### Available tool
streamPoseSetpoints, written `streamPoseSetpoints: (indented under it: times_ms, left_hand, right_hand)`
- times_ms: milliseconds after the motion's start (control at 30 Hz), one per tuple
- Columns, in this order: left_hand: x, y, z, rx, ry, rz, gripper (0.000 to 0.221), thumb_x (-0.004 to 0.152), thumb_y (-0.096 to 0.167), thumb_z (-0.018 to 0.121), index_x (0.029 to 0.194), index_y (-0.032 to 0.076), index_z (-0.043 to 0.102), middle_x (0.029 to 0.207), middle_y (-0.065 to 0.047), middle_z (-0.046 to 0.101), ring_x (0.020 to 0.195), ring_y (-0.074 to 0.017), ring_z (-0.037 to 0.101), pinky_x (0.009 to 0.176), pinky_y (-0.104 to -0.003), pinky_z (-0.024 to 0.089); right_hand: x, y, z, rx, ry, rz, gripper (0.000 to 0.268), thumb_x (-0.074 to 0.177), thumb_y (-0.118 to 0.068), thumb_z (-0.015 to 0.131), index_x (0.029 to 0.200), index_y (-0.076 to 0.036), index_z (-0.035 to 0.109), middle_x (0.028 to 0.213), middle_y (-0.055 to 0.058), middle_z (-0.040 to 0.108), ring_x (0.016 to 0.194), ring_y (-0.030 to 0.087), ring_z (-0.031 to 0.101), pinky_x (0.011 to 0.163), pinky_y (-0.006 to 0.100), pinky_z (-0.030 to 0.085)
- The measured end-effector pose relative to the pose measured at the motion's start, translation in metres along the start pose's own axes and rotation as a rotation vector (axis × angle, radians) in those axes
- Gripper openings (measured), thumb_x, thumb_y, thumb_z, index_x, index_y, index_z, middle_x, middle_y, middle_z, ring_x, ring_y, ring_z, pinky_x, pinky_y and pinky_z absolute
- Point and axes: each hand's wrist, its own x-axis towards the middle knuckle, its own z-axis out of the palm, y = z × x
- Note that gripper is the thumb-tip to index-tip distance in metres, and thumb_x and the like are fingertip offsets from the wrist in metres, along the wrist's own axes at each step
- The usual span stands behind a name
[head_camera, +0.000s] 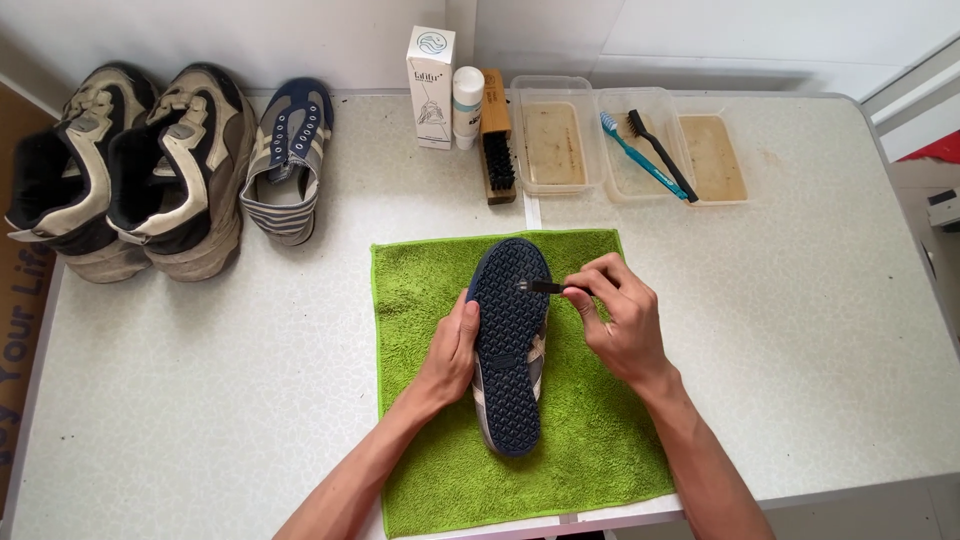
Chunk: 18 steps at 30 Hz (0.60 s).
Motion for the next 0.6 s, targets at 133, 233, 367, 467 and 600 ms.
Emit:
streamPoseSetpoints:
  times_ms: [133, 233, 367, 467, 600]
  left_hand:
    - [0.004, -0.003, 0.001, 0.002, 0.009, 0.004, 0.042, 0.110, 0.035, 0.026, 0.102, 0.010, 0.059, 0.063, -0.003, 0.055, 0.057, -0.0152, 0.054, 0.051, -0.030, 0.048]
    - [0.005, -0.008, 0.001, 0.037, 0.020, 0.007, 0.040, 0.110, 0.031, 0.027, 0.100, 0.008, 0.059, 0.063, -0.005, 0.056, 0.056, -0.0165, 0.053, 0.050, -0.031, 0.047]
    - [0.004, -0.010, 0.002, 0.130, 0.027, 0.022, 0.038, 0.110, 0.029, 0.029, 0.099, 0.006, 0.057, 0.061, -0.013, 0.054, 0.058, -0.0222, 0.053, 0.051, -0.038, 0.045]
    - [0.005, -0.012, 0.001, 0.157, 0.037, 0.012, 0.037, 0.110, 0.030, 0.030, 0.098, 0.007, 0.056, 0.061, -0.014, 0.054, 0.059, -0.0231, 0.054, 0.052, -0.039, 0.045]
    - [0.002, -0.013, 0.002, 0.198, 0.032, -0.008, 0.036, 0.110, 0.030, 0.030, 0.099, 0.007, 0.055, 0.062, -0.019, 0.055, 0.059, -0.0274, 0.055, 0.053, -0.043, 0.045]
  right_hand:
    - [0.002, -0.003, -0.001, -0.047, 0.022, -0.142, 0.016, 0.099, -0.027, 0.067, 0.107, -0.019, 0.078, 0.081, -0.002, 0.062, 0.069, 0.017, 0.061, 0.075, 0.031, 0.050]
    - [0.002, -0.005, 0.002, -0.028, 0.016, -0.213, 0.021, 0.095, -0.016, 0.072, 0.115, -0.017, 0.076, 0.080, -0.002, 0.065, 0.072, 0.016, 0.062, 0.080, 0.032, 0.048]
    - [0.003, -0.013, 0.004, -0.085, 0.013, -0.276, 0.011, 0.094, -0.023, 0.073, 0.104, -0.021, 0.076, 0.088, -0.006, 0.069, 0.079, 0.014, 0.059, 0.088, 0.035, 0.039]
    - [0.003, -0.024, 0.004, -0.080, -0.010, -0.301, 0.008, 0.091, -0.029, 0.078, 0.095, -0.022, 0.075, 0.085, -0.006, 0.066, 0.077, 0.014, 0.055, 0.086, 0.037, 0.035]
    - [0.000, -0.029, 0.011, -0.110, -0.008, -0.363, 0.009, 0.090, -0.026, 0.079, 0.086, -0.022, 0.072, 0.083, -0.006, 0.065, 0.074, 0.014, 0.054, 0.082, 0.036, 0.032]
